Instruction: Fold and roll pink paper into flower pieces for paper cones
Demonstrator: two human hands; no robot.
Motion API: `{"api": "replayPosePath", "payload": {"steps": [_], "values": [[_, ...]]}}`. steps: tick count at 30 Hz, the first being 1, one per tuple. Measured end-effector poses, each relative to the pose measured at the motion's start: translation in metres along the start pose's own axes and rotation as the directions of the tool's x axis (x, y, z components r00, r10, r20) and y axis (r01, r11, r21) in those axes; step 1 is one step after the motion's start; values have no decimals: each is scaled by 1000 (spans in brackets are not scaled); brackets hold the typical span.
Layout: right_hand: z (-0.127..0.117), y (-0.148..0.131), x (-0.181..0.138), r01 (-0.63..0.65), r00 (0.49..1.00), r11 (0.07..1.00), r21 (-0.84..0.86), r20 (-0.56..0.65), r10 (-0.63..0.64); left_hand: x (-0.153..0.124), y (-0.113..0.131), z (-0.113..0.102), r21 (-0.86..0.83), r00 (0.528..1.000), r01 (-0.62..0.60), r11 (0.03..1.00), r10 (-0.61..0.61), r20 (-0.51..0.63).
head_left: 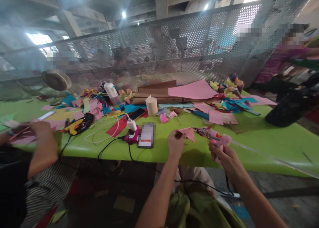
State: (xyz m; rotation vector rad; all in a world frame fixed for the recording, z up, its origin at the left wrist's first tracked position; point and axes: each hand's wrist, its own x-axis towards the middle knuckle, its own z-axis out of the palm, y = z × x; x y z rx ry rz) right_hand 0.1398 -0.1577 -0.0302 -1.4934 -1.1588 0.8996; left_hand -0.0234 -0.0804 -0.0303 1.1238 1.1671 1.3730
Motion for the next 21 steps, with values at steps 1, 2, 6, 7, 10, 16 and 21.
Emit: {"api": "replayPosePath", "payload": {"steps": [1, 2, 6, 7, 10, 16, 21], "values": [[0, -1, 0, 4, 1000, 1000, 5, -11, -4, 0, -1, 0, -5, 1000, 2, 1000, -2, 3], [1, -3, -1, 8, 1000, 1000, 13, -19, -8, 0, -1, 0, -12, 1000, 2, 1000, -2, 7], [5, -10, -2, 14, 1000, 999, 44, -29, -12, 1, -4, 0, -43, 1000, -9, 999, 10, 20], [5, -11, -3, 6, 1000, 999, 42, -23, -5, 1, -4, 0, -49, 1000, -8, 999, 9, 21], [5, -8, -2, -29, 1000, 999, 25, -10, 29, 2, -5, 0, -66, 1000, 1, 998, 0, 15], [3, 3, 1, -23, 999, 999, 45, -42, 25, 1, -5, 0, -59, 1000, 6, 998, -6, 1], [3, -1, 0, -44, 998, 998, 49, -32, 46, 1, -4, 0, -52, 1000, 5, 999, -5, 7]]}}
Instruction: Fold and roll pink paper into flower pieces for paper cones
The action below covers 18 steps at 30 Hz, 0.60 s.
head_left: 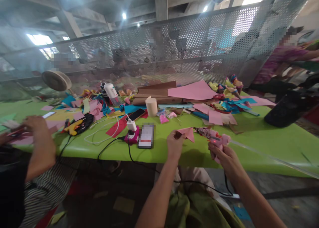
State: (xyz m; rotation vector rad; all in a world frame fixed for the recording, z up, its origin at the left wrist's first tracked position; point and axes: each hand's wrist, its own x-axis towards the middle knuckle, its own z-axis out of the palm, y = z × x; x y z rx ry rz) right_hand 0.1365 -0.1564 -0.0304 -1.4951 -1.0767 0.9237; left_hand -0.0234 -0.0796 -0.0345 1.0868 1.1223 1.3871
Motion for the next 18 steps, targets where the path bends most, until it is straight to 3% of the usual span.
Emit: {"api": "replayPosePath", "payload": {"steps": [9, 18], "values": [[4, 6, 1, 28, 1000, 999, 22, -1, -28, 1, -1, 0, -11, 1000, 8, 1000, -8, 8], [8, -6, -2, 34, 999, 999, -19, 15, -34, 2, -6, 0, -34, 1000, -6, 999, 6, 4]]}}
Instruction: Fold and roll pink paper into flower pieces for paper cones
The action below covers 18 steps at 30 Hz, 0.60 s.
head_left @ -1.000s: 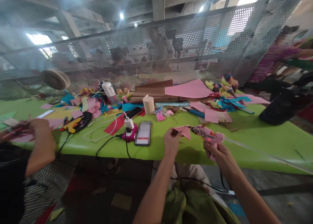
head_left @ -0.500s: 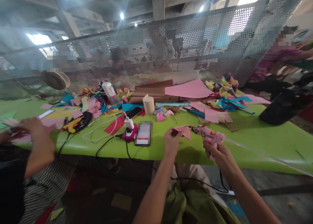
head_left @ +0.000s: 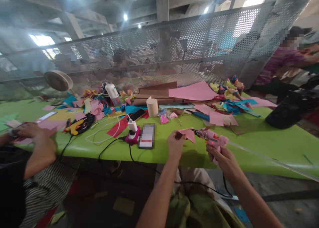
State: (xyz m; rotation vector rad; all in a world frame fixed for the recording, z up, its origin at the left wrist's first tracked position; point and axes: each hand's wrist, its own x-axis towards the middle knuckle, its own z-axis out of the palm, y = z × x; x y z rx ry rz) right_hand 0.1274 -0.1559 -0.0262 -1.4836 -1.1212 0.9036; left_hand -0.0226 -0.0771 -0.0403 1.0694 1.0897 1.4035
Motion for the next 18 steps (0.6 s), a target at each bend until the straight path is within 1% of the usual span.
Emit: {"api": "replayPosePath", "payload": {"steps": [4, 8, 10, 14, 18], "values": [[-1, 0, 1, 1, 1000, 1000, -22, -7, -1, 1, -1, 0, 6, 1000, -9, 1000, 9, -2], [1, -5, -2, 14, 999, 999, -28, 46, -13, 1, -1, 0, 13, 1000, -6, 1000, 6, -10], [2, -8, -3, 16, 999, 999, -28, 42, -15, 1, -1, 1, 11, 1000, -7, 1000, 7, -9], [5, -10, -4, -13, 1000, 1000, -7, 7, 13, 0, 2, 1, 6, 1000, -5, 1000, 5, -12], [10, -5, -4, -33, 998, 999, 24, 48, 32, -2, 7, 2, 5, 1000, 5, 1000, -5, 0]]}}
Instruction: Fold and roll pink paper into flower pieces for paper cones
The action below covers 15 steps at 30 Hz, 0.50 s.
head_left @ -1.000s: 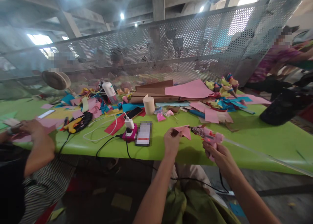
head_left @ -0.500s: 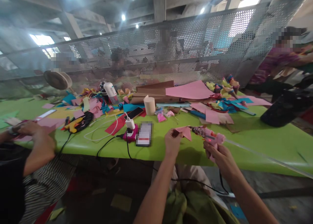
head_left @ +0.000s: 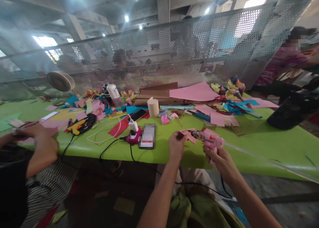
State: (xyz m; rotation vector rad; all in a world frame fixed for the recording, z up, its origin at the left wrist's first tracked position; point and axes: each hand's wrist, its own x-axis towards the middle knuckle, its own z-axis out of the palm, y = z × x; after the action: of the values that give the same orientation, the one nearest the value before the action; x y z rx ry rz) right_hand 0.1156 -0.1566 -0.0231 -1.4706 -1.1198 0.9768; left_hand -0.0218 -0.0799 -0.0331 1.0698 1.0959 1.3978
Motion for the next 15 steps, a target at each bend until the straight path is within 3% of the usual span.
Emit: {"api": "replayPosePath", "payload": {"steps": [10, 15], "values": [[13, -6, -4, 43, 998, 999, -12, 43, -42, 1, -3, 1, 39, 998, -58, 998, 58, -6], [9, 6, 0, 26, 999, 1000, -5, 42, -26, 0, -1, 1, 27, 999, -49, 998, 49, -7]]}}
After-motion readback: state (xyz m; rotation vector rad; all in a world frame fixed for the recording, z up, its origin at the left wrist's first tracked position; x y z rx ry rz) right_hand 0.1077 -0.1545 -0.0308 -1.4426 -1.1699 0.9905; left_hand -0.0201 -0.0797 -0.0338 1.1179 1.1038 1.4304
